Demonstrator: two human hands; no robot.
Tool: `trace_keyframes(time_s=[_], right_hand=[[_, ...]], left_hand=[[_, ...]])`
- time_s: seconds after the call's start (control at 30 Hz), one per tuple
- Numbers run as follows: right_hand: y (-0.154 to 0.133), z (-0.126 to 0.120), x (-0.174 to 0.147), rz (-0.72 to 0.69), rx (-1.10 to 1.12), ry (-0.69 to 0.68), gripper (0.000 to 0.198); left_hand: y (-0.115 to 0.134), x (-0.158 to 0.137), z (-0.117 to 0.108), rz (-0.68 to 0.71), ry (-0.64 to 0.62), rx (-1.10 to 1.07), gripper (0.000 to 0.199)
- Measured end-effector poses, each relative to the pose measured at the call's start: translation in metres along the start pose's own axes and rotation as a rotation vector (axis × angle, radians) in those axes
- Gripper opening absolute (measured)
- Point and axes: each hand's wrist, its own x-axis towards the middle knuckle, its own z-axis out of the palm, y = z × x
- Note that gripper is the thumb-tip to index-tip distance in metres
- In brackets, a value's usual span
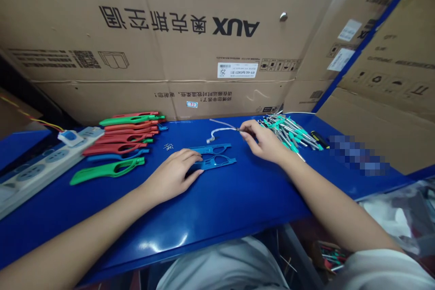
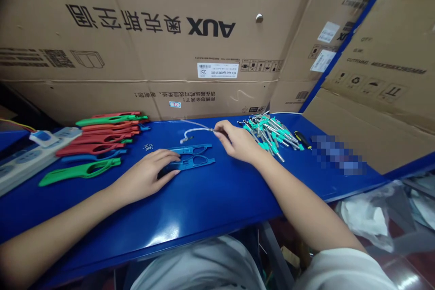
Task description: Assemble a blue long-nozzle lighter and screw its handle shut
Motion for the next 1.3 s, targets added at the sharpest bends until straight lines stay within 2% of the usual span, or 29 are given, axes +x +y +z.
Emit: trace_keyframes(time_s=[0.07, 0.13, 0.23, 0.37, 0.43, 0.57, 0.6, 0.7, 0.83, 0.93, 1.03, 1.1, 1.2, 1.3], right_hand=[[-0.003, 0.002, -0.001, -0.03, -0.003, -0.05, 0.016], [-0.005, 0.005, -0.002, -0.069, 0.003, -0.075, 0.017], [-0.008, 0.008, -0.003, -0.115, 0.036, -0.091, 0.017], [-0.011, 0.011, -0.004, -0.151, 0.084, -0.102, 0.017], [-0.012, 0.012, -0.004, -0.142, 0.084, -0.117, 0.018], [-0.013, 0.011, -0.002, -0.079, 0.01, -0.187, 0.021], [-0.013, 0.011, -0.001, -0.065, -0.008, -0.205, 0.022], [-0.014, 0.009, 0.001, -0.026, -0.015, -0.286, 0.021], [-0.012, 0.008, 0.003, -0.001, 0.11, -0.404, 0.018], [-0.008, 0.008, 0.003, -0.023, 0.261, -0.44, 0.017], [-0.004, 0.006, 0.002, -0.034, 0.38, -0.46, 0.02], [-0.002, 0.004, 0.002, -0.034, 0.422, -0.481, 0.021], [0.001, 0.0, 0.002, -0.055, 0.425, -0.494, 0.02], [0.003, -0.001, 0.003, -0.106, 0.384, -0.449, 0.019]], left_hand=[[0.003, -0.002, -0.006, -0.011, 0.01, 0.028, 0.03], [0.009, -0.003, -0.009, -0.062, 0.083, -0.028, 0.043], [0.02, -0.003, -0.004, -0.169, 0.21, -0.278, 0.065], [0.028, 0.0, 0.007, -0.243, 0.275, -0.553, 0.07], [0.029, 0.001, 0.01, -0.275, 0.291, -0.584, 0.066], [0.028, 0.003, 0.01, -0.264, 0.319, -0.555, 0.024], [0.029, 0.004, 0.009, -0.261, 0.335, -0.544, 0.019], [0.031, 0.005, 0.007, -0.247, 0.374, -0.498, 0.016], [0.034, 0.01, 0.001, -0.144, 0.399, -0.352, 0.016], [0.032, 0.014, -0.004, -0.181, 0.416, -0.315, 0.017], [0.029, 0.02, -0.01, -0.338, 0.409, -0.404, 0.031], [0.028, 0.024, -0.014, -0.405, 0.356, -0.501, 0.042], [0.025, 0.028, -0.017, -0.443, 0.218, -0.631, 0.052], [0.019, 0.028, -0.014, -0.426, 0.152, -0.621, 0.051]])
